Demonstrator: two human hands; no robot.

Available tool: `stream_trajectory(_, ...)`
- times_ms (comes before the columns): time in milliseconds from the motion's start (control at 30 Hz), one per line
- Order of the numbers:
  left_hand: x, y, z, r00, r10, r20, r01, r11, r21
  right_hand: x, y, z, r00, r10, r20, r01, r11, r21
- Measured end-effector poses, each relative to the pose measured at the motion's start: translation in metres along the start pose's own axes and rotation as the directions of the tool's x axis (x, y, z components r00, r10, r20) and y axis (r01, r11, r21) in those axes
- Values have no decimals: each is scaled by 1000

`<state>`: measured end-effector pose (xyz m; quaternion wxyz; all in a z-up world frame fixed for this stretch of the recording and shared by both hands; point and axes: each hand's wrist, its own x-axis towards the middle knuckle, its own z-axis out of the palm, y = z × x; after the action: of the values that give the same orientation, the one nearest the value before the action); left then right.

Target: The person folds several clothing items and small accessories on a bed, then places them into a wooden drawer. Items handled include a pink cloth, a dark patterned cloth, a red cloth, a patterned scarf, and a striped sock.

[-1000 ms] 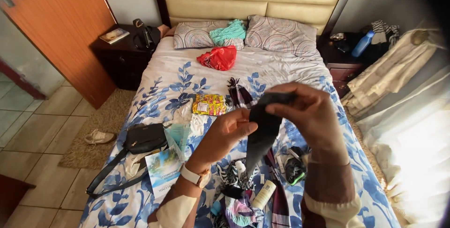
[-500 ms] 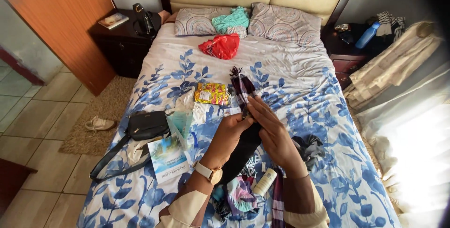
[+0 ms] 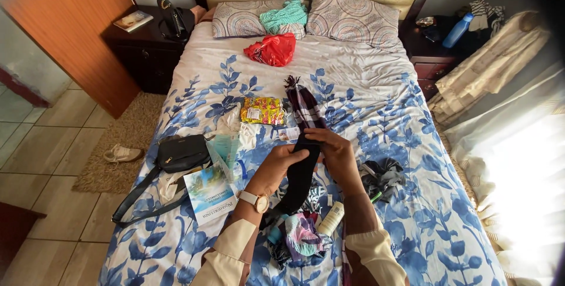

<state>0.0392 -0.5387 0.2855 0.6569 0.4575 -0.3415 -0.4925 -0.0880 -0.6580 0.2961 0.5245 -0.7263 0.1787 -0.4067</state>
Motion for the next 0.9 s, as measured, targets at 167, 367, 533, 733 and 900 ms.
stream_trajectory(167,7,8,7,998,53,-28,-54,998,-15,-11,-36,4,991,-104,81,118,975,-186)
stream_trajectory(367,11,-12,8,998,-17,-62,18,1000,14,-28,12,-3,993,96,71,-119,846,520)
stream_trajectory(533,47,-81,-19,995,-41,-91,39,999,-20,-25,20,-6,972,232,36,-219,845,487)
stream_trajectory(733,34,-47,-19,981,-190,-39,177,959,-222,-10,-7,-5,998,2,68,-3,1000,15)
stream_trajectory(900,27,-19,-8,987,-160,-1,158,973,-167,-13,16,-13,943,-224,244,221,974,40)
